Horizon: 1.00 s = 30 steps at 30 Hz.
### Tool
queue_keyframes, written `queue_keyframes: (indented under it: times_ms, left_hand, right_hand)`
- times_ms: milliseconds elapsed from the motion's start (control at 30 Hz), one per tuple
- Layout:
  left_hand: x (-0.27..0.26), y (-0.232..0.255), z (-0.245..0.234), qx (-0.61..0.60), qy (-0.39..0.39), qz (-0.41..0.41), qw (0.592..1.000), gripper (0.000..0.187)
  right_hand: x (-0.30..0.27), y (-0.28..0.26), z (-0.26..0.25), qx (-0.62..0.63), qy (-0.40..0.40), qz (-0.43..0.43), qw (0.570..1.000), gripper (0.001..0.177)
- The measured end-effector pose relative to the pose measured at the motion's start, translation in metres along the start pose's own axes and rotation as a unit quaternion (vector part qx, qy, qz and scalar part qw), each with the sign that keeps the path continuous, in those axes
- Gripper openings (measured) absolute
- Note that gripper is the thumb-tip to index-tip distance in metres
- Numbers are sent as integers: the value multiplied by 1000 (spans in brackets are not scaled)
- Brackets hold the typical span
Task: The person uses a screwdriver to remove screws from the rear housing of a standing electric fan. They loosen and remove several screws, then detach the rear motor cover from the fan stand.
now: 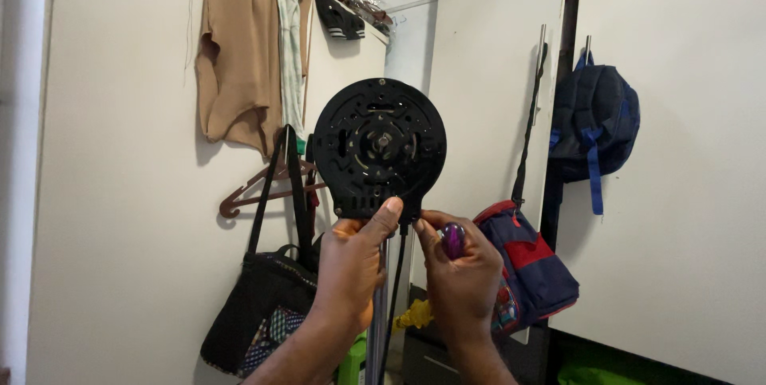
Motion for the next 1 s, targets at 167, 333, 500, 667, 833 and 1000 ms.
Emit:
queue_keyframes:
  times_ms: [167, 333, 500, 667, 833, 1000]
  left_hand:
    - [-1, 1, -1, 44, 14, 7, 999, 29]
    - [-10, 6, 2, 31, 35, 21, 999, 25]
    - [-7, 10, 0, 21, 74, -24, 997, 33]
    - [1, 12, -5, -2, -32, -38, 999, 43]
    - [5, 11, -9, 17, -53, -31, 998, 46]
    - [4, 10, -10, 49, -59, 5, 997, 49]
  right_hand:
    - [0, -1, -1, -14, -3, 71, 997, 18]
    - [0, -7, 3, -37, 14, 84, 996, 19]
    - [-4, -6, 3, -26, 9, 39, 999, 16]
    - [-5, 1, 6, 28, 12, -40, 999, 15]
    - [-4, 8, 7, 12, 8, 50, 999, 16]
    - [-4, 7, 6, -8, 6, 73, 997, 18]
Point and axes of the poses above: each hand's wrist, its own x-axis towards the middle knuckle, its own z-axis out of the palm, y = z × x, the point moved 1 cm from there along x, towards the middle knuckle, and after that the axes turned 8 degrees about y, right-handed, at the moved point
